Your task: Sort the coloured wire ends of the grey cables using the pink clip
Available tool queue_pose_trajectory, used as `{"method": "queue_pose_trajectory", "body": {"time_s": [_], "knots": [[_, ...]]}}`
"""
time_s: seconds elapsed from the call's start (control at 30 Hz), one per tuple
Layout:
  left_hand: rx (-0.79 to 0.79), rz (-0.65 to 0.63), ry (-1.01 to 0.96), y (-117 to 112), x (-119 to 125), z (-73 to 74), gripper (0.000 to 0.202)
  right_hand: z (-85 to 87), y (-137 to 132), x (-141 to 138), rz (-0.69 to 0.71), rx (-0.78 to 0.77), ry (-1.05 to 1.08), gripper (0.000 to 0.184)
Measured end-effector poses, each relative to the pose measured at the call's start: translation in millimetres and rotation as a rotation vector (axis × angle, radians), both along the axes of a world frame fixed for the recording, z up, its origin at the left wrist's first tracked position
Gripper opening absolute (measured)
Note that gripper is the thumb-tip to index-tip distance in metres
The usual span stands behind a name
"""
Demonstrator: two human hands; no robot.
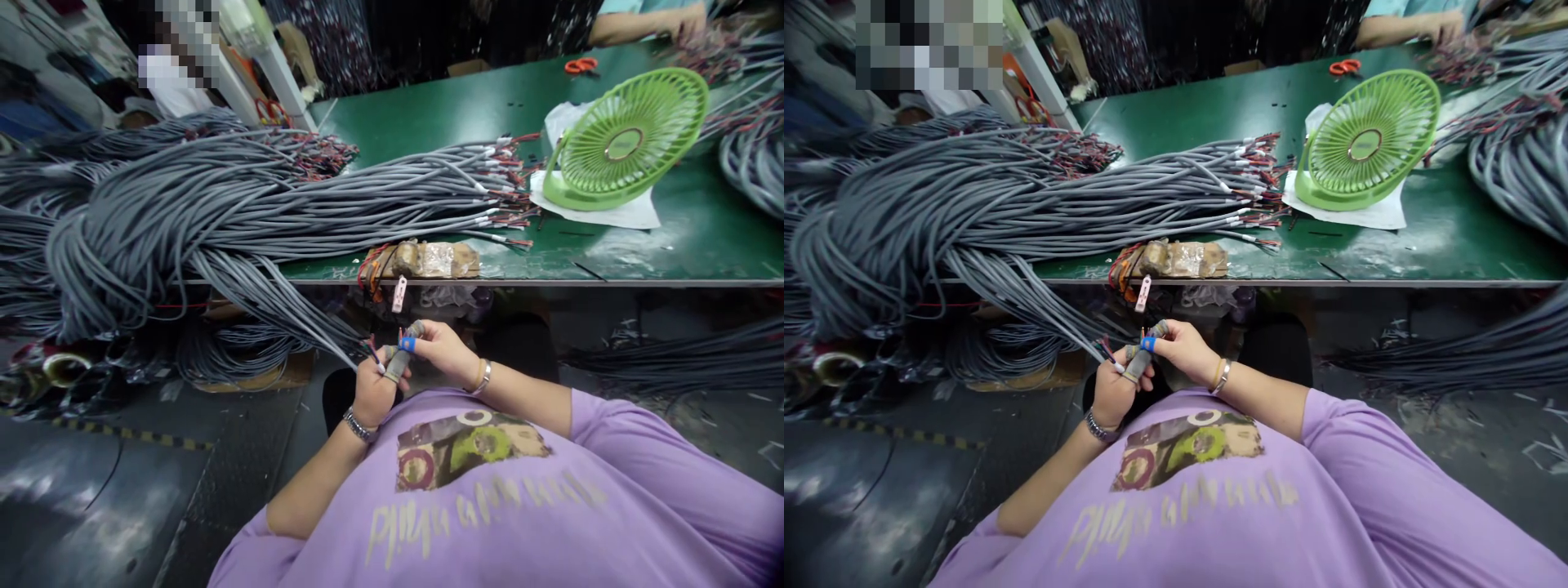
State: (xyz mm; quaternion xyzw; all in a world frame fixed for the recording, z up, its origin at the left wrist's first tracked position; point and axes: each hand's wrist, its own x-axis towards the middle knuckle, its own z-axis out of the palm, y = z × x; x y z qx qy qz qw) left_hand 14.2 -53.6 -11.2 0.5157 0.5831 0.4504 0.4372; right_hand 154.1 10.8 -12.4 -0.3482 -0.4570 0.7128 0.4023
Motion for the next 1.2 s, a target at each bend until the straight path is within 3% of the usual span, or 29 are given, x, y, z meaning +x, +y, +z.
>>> {"method": "queue_pose_trajectory", "body": {"time_s": [0.1, 0.23, 0.37, 0.53, 0.67, 0.8, 0.93, 1.0, 1.2], "knots": [[-0.043, 0.087, -0.182, 2, 3, 0.5, 0.033, -1.0, 0, 0, 0.002, -0.010, 0.015, 0.035], [-0.070, 0.213, -0.413, 6, 5, 0.3, 0.032, -4.8, -2, 2, 0.024, 0.147, -0.029, 0.035], [-0.037, 0.252, -0.446, 4, 5, 0.9, 0.031, -4.7, -3, 5, 0.063, 0.235, -0.091, 0.033], [-0.050, 0.176, -0.221, -2, 1, -2.9, 0.033, 1.2, 3, 4, 0.127, 0.101, -0.060, 0.037], [-0.105, 0.023, -0.103, 0, -2, -3.5, 0.033, -1.6, 7, 4, 0.153, 0.099, -0.040, 0.034], [-0.284, -0.139, -0.165, 6, -4, -1.5, 0.033, -5.1, 12, 9, 0.239, 0.183, -0.133, 0.029], [-0.313, -0.115, -0.247, 8, -4, -2.4, 0.034, -0.6, 13, 11, 0.253, 0.297, -0.200, 0.022], [-0.263, -0.065, -0.270, 5, -4, -4.3, 0.037, 1.6, 13, 8, 0.216, 0.246, -0.172, 0.020], [-0.082, 0.112, -0.333, -1, 0, -7.3, 0.038, 0.4, 5, -5, 0.162, -0.108, -0.016, 0.020]]}}
